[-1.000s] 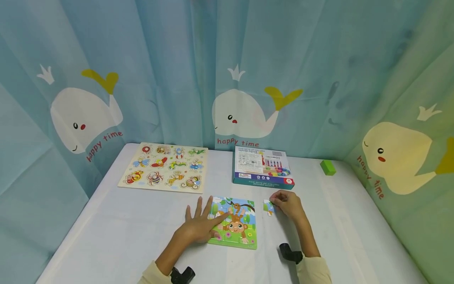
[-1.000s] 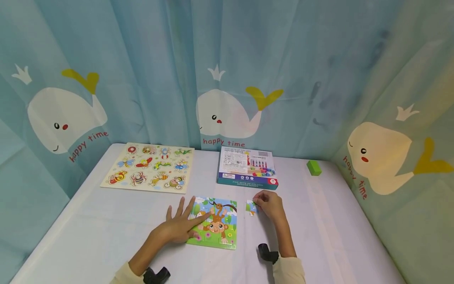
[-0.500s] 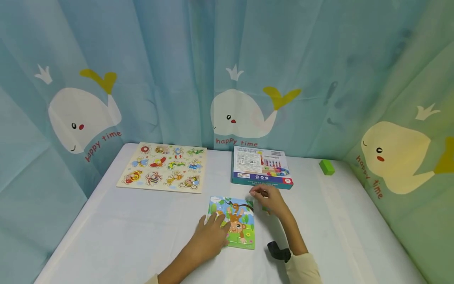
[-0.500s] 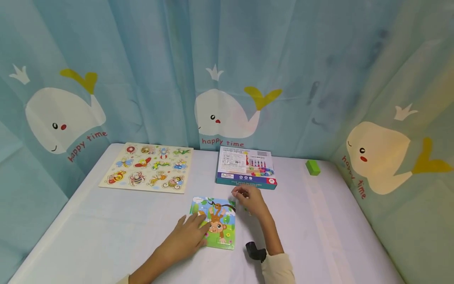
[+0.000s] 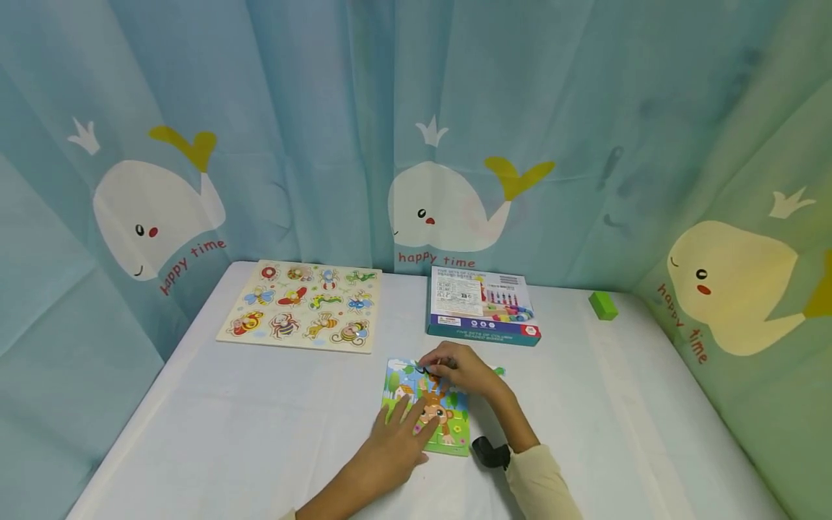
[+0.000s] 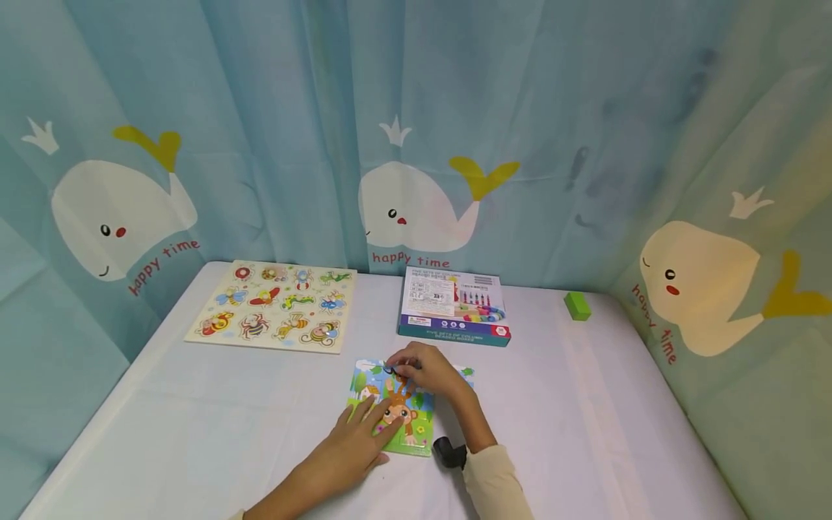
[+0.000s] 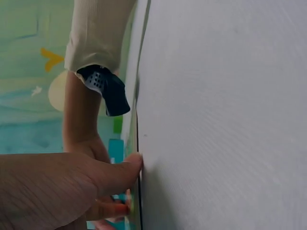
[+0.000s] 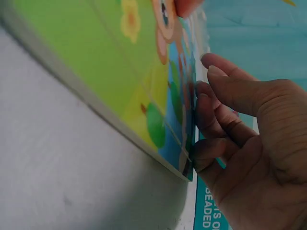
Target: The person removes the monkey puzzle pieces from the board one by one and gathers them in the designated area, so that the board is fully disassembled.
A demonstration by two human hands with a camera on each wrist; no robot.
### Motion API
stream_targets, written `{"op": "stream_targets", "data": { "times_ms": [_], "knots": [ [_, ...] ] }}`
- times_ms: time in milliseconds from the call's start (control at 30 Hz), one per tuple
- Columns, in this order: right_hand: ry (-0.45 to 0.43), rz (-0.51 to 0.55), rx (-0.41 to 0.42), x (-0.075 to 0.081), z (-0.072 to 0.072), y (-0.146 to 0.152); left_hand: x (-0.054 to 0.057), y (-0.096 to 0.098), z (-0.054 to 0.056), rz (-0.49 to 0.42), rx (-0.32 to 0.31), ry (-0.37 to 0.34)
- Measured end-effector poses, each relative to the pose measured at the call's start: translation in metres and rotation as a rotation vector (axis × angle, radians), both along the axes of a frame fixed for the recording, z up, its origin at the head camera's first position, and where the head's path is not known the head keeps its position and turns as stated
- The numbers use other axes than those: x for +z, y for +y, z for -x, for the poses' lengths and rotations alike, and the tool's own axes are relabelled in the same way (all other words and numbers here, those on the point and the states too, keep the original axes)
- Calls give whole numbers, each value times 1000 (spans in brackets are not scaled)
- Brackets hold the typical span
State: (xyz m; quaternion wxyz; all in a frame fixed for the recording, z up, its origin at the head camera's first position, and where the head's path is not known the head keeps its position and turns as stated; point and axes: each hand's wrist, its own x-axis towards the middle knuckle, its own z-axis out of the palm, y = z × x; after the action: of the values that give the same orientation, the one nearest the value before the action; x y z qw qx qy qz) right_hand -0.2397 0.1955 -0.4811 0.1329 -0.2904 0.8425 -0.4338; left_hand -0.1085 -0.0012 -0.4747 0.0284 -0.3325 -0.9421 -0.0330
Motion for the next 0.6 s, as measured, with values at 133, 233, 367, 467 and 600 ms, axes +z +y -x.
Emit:
{"op": "stream_targets", "data": {
  "times_ms": [133,233,367,467,600],
  "knots": [
    [23,-60,-2,2,1,-2,-1,-2,1,3,-11,-10],
    [43,-103,-8,4,2,-2,0,-3,1,3,-13,-44],
    [49,-145,5,3,3,-3,1,-4,1,17,-14,-60],
    [49,-165,12,2,4,-4,2,-4,0,29,-16,-59],
    [54,-176,4,3,4,-7,0,-5,1,33,-18,-51]
  ]
}}
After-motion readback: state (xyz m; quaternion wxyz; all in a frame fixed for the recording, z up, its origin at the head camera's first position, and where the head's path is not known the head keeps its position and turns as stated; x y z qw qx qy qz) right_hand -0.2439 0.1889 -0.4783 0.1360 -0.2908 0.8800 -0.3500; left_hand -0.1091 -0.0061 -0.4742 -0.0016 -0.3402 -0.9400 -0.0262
